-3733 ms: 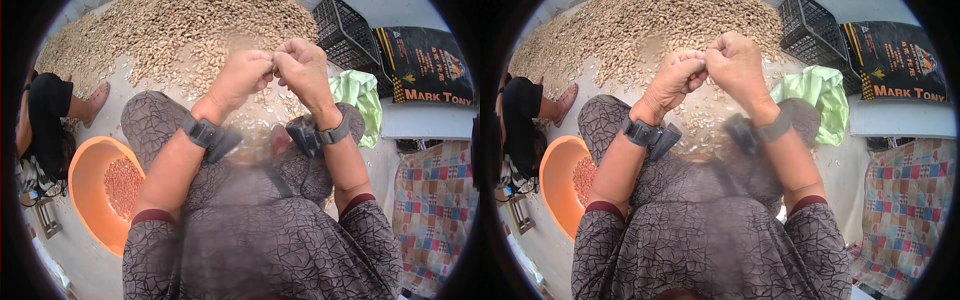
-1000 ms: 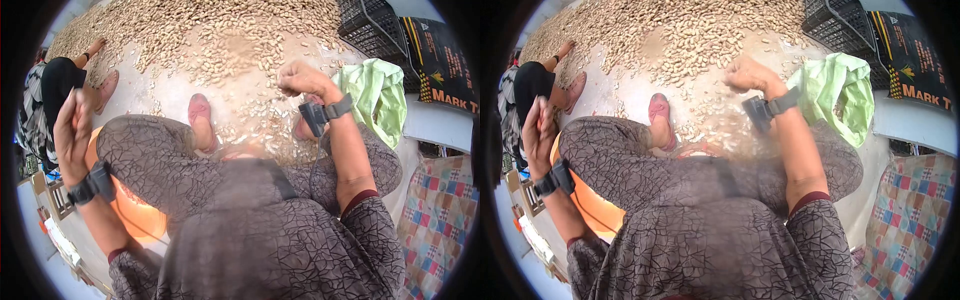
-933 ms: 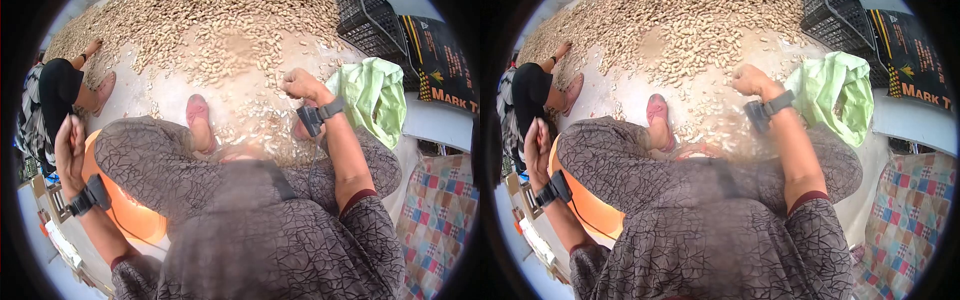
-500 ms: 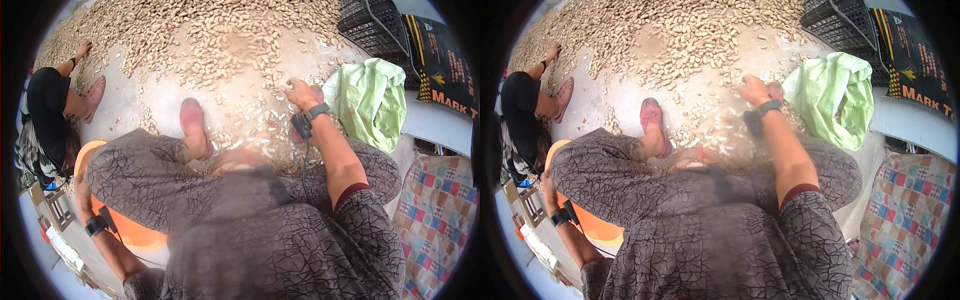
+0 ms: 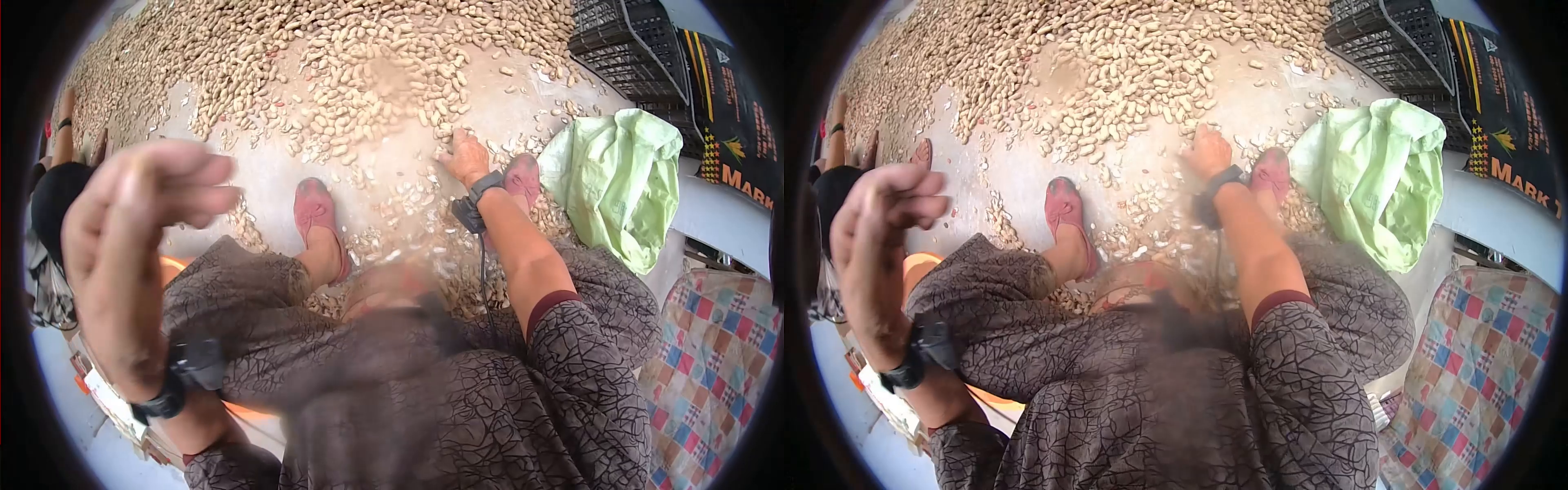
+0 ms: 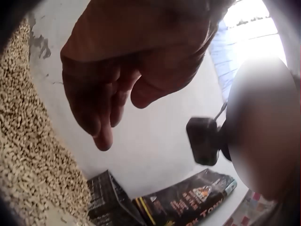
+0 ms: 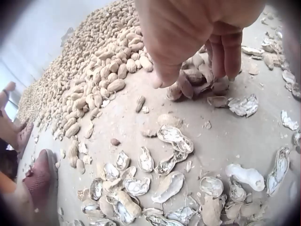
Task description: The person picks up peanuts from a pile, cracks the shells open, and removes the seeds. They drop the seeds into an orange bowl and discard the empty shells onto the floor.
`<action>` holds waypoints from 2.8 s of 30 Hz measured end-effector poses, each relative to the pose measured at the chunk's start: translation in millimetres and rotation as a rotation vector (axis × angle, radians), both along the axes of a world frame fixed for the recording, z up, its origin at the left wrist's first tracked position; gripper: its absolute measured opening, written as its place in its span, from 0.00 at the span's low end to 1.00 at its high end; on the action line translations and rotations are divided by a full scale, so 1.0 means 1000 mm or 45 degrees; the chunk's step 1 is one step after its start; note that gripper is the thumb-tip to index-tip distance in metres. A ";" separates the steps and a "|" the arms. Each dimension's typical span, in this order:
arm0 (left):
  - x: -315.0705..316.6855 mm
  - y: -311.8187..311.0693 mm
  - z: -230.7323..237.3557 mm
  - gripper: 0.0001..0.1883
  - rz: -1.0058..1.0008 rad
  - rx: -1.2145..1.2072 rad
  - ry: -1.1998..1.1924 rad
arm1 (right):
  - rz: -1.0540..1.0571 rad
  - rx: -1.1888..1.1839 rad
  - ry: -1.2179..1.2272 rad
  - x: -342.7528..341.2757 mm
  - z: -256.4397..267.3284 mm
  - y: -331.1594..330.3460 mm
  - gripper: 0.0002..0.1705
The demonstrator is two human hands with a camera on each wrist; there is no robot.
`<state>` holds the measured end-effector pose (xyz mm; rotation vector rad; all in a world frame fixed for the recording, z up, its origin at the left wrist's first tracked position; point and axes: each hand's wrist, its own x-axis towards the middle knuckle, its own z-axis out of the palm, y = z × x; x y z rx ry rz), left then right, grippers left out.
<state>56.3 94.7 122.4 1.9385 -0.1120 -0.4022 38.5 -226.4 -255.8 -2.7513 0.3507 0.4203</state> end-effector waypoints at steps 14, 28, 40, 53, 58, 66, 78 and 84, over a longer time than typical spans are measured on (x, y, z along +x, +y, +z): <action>0.007 -0.056 -0.031 0.15 -0.193 0.036 0.245 | -0.036 0.081 -0.092 0.002 -0.008 0.015 0.23; 0.003 -0.057 -0.036 0.12 -0.325 0.126 0.018 | -1.216 2.314 0.220 -0.025 -0.043 -0.042 0.13; 0.003 -0.062 -0.035 0.18 -0.253 0.166 -0.020 | -0.892 1.995 0.278 0.008 -0.011 -0.014 0.15; 0.008 -0.058 -0.035 0.15 -0.398 0.300 -0.155 | -0.617 1.183 0.223 0.021 -0.014 0.022 0.13; 0.007 -0.057 -0.033 0.15 -0.413 0.246 -0.188 | -0.921 2.515 0.330 0.001 -0.015 -0.033 0.14; 0.006 -0.058 -0.032 0.16 -0.431 0.281 -0.161 | -1.163 2.203 0.130 -0.001 -0.018 -0.042 0.11; 0.010 -0.065 -0.037 0.12 -0.502 0.416 -0.326 | -0.199 0.273 -0.267 0.008 -0.025 0.030 0.10; 0.012 -0.061 -0.029 0.09 -0.529 0.439 -0.276 | -0.568 0.979 0.115 0.006 -0.017 0.020 0.11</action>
